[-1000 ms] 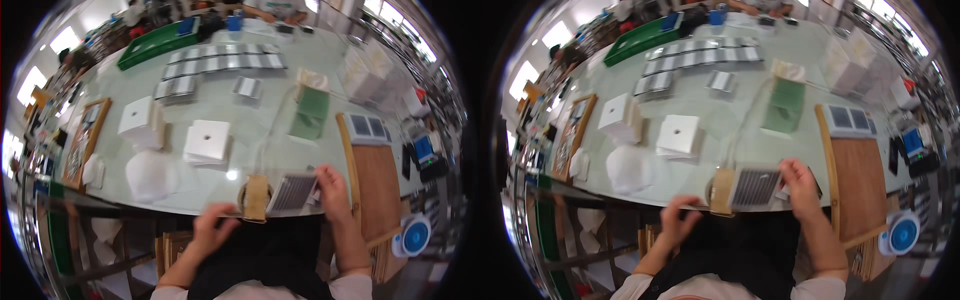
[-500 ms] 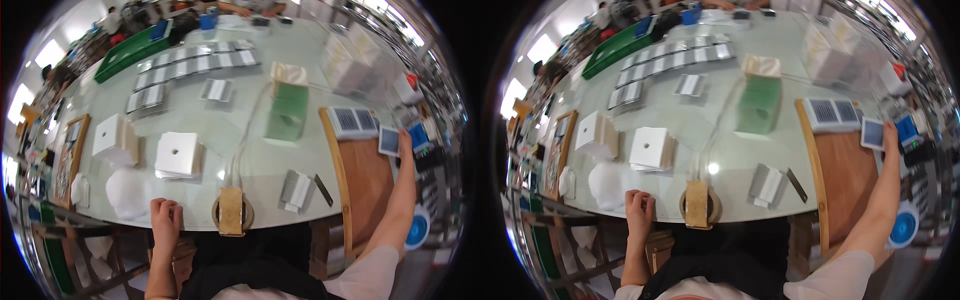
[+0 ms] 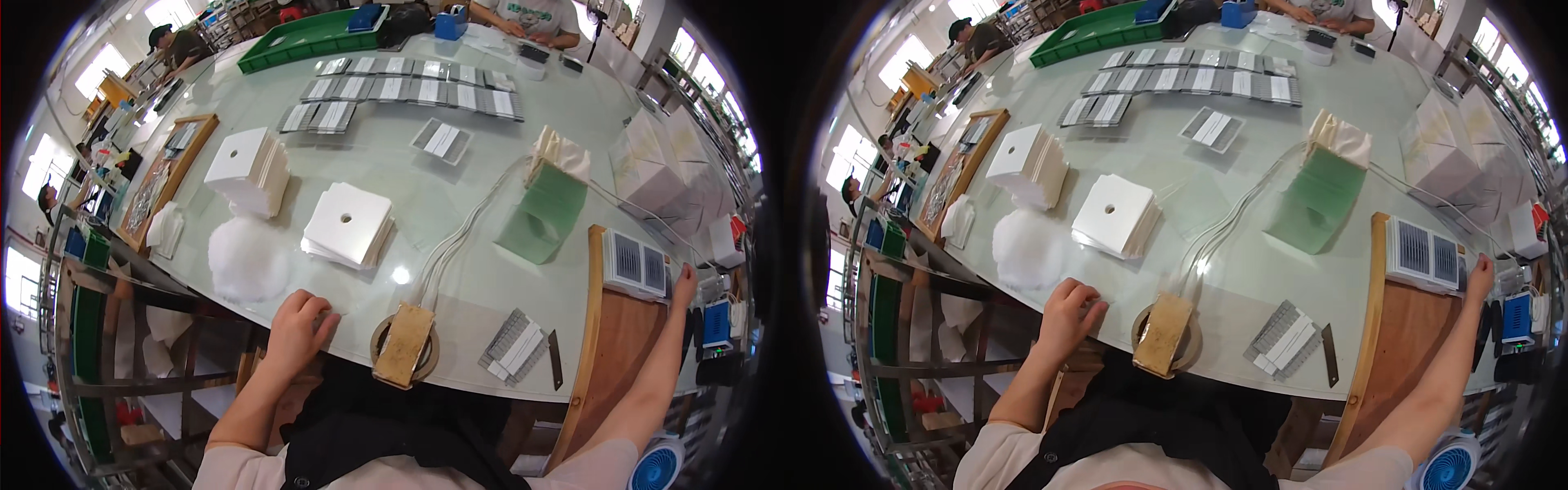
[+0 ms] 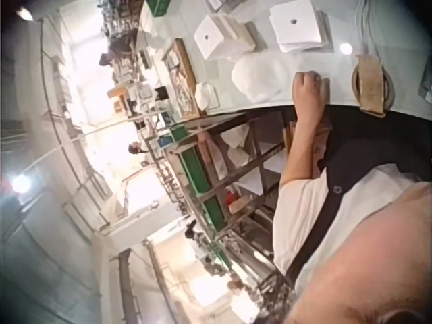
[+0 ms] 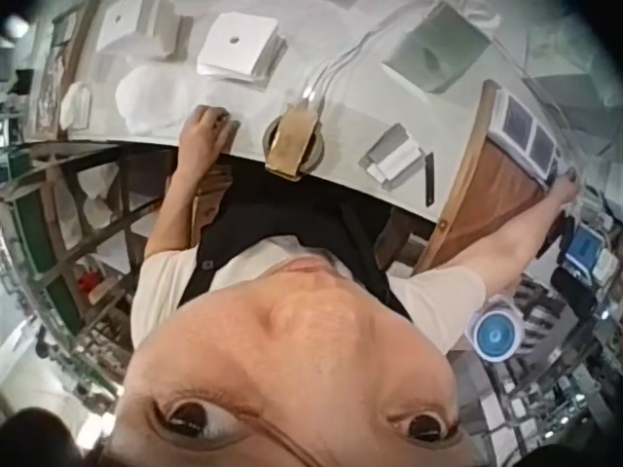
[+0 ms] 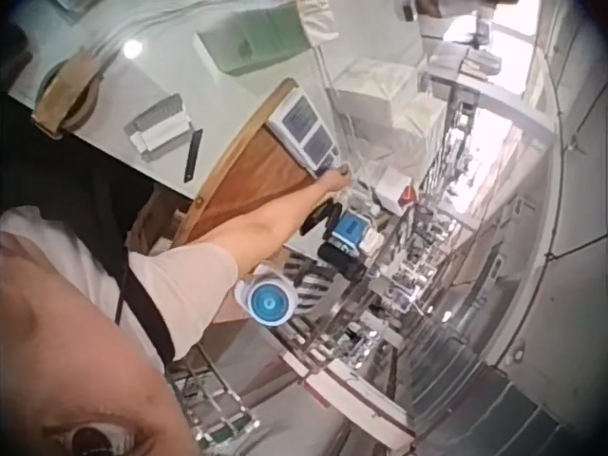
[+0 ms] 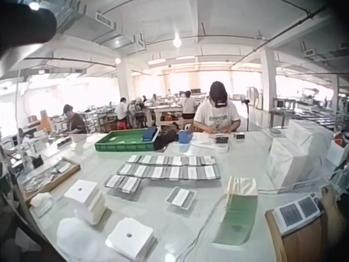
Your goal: Assembling small solar panels by layering solar cells with protective and backing sheets.
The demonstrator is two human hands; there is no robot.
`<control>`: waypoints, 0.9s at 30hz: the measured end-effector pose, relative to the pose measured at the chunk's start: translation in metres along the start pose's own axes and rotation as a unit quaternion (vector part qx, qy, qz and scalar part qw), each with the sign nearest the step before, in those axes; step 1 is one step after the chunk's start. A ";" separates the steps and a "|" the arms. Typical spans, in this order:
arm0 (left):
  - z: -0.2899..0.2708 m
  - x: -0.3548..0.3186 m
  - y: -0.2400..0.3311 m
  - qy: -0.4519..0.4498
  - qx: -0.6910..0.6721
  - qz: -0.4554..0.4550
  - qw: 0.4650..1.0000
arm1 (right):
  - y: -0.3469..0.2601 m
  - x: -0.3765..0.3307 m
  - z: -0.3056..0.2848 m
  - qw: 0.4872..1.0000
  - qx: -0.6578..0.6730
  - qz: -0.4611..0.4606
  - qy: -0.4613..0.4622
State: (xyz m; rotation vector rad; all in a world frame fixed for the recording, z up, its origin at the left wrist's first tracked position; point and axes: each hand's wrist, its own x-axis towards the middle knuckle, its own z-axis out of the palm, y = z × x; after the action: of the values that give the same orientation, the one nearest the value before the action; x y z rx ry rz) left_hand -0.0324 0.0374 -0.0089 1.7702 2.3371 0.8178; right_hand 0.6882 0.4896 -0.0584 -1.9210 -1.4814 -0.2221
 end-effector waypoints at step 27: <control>-0.019 -0.026 -0.041 0.035 -0.632 -0.170 0.756 | -0.366 -0.233 -0.039 0.819 0.483 -0.034 -0.308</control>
State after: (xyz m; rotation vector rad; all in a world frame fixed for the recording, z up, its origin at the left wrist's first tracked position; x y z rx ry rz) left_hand -0.0669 -0.0012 -0.0180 0.6724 1.2779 1.7503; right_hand 0.2896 0.3226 0.0009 -1.0982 -1.5757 1.0376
